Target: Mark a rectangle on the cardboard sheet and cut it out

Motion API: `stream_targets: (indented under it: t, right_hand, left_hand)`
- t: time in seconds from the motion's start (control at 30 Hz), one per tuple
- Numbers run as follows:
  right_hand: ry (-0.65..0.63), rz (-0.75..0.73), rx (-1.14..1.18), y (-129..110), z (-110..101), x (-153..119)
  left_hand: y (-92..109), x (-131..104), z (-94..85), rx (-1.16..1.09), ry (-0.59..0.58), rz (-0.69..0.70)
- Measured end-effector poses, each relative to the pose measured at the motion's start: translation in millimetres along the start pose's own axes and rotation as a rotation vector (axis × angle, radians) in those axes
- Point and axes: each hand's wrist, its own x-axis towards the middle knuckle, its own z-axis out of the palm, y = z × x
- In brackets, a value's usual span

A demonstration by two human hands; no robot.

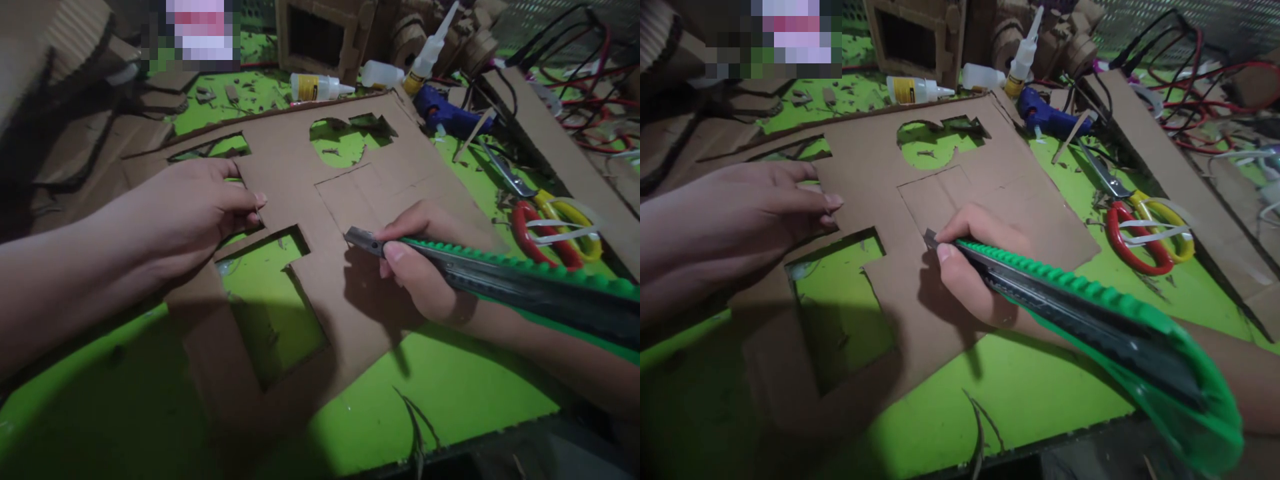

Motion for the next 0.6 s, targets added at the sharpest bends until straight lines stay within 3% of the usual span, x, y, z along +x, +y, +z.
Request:
stream_targets:
  t: [0.13, 0.43, 0.6]
  right_hand:
    - [-0.032, -0.001, -0.067, -8, -1, 3]
    - [0.011, -0.031, -0.099, -3, -3, 0]
    - [0.03, -0.072, -0.151, -6, -5, -1]
  left_hand:
    - [-7, 7, -6.2, -0.02, -0.066, 0.069]
    - [4, 2, 1.0, -0.003, 0.02, -0.003]
    - [0, 2, -1.9, -0.058, -0.023, 0.004]
